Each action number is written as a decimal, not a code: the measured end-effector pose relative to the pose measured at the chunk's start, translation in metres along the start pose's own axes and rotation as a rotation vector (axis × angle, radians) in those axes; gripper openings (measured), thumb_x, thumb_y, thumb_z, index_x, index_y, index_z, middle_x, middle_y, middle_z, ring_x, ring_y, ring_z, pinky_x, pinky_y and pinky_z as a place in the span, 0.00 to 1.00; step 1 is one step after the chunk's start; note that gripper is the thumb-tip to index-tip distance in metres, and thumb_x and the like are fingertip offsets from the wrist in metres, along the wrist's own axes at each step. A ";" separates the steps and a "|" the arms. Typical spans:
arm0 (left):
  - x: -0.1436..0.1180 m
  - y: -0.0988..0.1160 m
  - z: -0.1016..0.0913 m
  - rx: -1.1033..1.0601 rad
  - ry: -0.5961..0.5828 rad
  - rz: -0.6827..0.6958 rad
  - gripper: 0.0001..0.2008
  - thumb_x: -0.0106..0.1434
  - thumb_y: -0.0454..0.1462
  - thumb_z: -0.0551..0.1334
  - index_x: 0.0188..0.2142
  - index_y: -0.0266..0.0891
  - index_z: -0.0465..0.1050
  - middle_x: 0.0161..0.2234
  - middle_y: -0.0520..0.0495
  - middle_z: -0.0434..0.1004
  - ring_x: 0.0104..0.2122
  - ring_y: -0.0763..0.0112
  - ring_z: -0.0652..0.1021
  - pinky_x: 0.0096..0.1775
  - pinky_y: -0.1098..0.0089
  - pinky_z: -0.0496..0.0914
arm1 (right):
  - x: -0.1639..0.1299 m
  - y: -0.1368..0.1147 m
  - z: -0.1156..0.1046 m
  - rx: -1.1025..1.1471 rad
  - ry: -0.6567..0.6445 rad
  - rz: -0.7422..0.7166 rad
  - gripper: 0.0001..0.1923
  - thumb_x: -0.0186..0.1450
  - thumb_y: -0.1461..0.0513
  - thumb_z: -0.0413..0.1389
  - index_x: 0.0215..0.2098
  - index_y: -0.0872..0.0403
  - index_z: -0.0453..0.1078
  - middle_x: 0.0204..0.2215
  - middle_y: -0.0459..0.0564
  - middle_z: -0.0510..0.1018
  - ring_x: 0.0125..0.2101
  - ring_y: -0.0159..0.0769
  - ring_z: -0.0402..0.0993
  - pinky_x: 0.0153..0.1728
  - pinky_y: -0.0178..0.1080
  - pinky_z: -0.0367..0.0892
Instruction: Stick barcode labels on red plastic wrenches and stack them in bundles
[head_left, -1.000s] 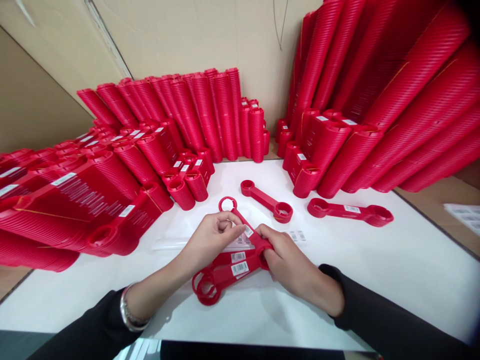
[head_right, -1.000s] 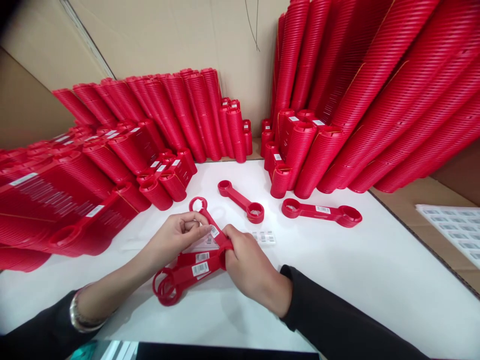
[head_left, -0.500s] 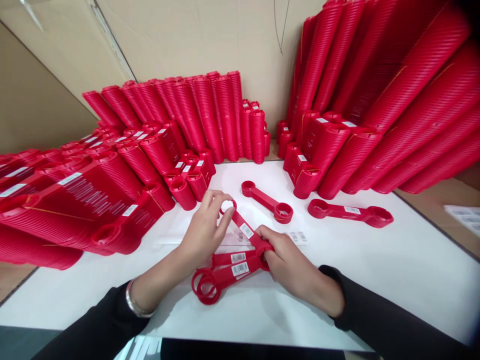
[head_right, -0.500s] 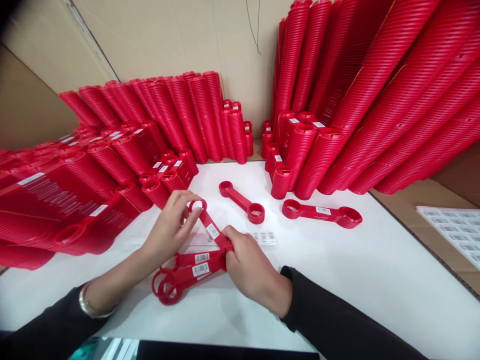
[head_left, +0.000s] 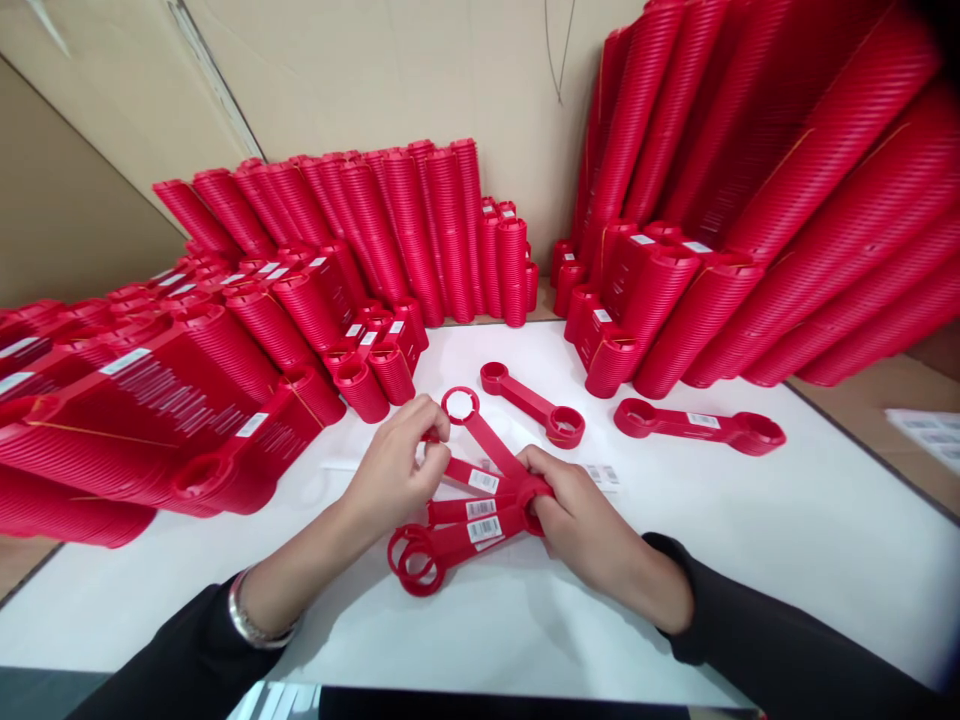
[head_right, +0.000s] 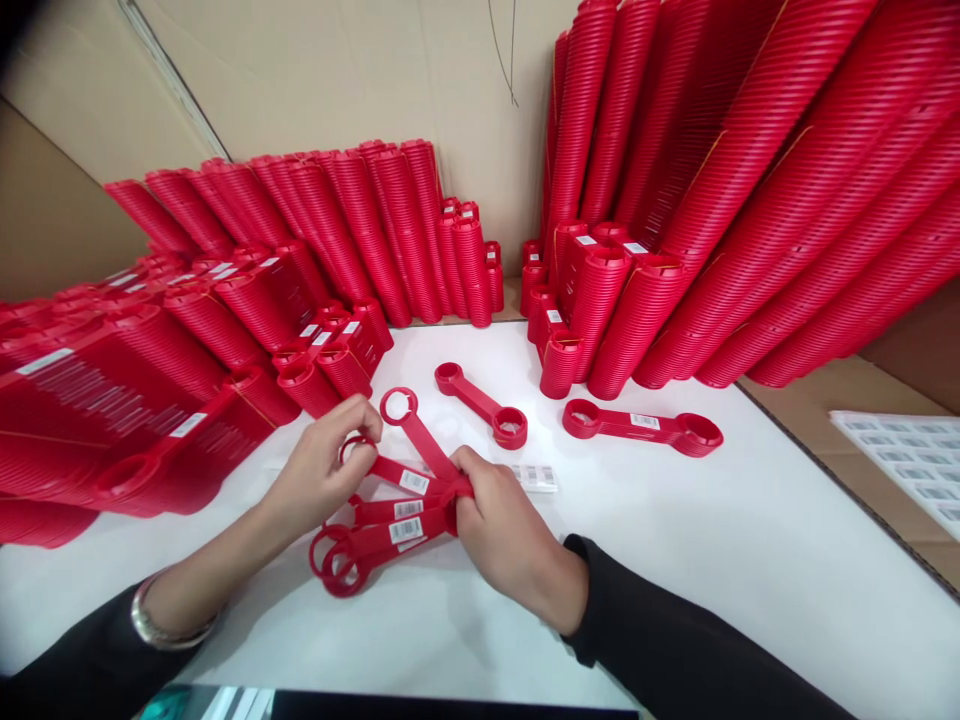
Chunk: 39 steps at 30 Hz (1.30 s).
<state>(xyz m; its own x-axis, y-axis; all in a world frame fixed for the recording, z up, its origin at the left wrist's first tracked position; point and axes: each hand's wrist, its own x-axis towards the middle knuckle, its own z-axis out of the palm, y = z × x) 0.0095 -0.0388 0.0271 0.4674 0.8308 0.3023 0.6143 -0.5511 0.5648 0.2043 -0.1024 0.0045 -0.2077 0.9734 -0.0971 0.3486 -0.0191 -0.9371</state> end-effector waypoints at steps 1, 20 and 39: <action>0.000 0.000 0.001 0.047 -0.041 0.002 0.06 0.58 0.28 0.52 0.30 0.39 0.63 0.27 0.52 0.65 0.30 0.70 0.68 0.33 0.68 0.63 | 0.000 0.000 0.000 -0.001 -0.002 0.003 0.12 0.55 0.73 0.42 0.29 0.51 0.59 0.18 0.39 0.69 0.23 0.32 0.67 0.26 0.33 0.59; -0.004 0.001 -0.004 0.159 -0.458 -0.075 0.06 0.64 0.37 0.56 0.36 0.41 0.71 0.36 0.50 0.70 0.31 0.70 0.72 0.31 0.71 0.64 | 0.002 0.001 0.001 -0.076 0.003 0.036 0.11 0.55 0.73 0.43 0.27 0.52 0.58 0.23 0.42 0.71 0.26 0.33 0.68 0.26 0.34 0.59; -0.003 0.016 0.008 -0.496 -0.284 -0.346 0.12 0.62 0.44 0.59 0.30 0.37 0.71 0.16 0.60 0.53 0.17 0.80 0.56 0.20 0.77 0.51 | 0.001 0.003 0.006 -0.132 -0.026 -0.032 0.12 0.54 0.74 0.42 0.29 0.52 0.57 0.25 0.44 0.70 0.27 0.33 0.66 0.27 0.35 0.58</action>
<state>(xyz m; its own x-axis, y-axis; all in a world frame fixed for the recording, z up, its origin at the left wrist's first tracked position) 0.0232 -0.0510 0.0287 0.4867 0.8631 -0.1350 0.4254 -0.0992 0.8996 0.1995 -0.1032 -0.0010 -0.2435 0.9668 -0.0780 0.4580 0.0438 -0.8879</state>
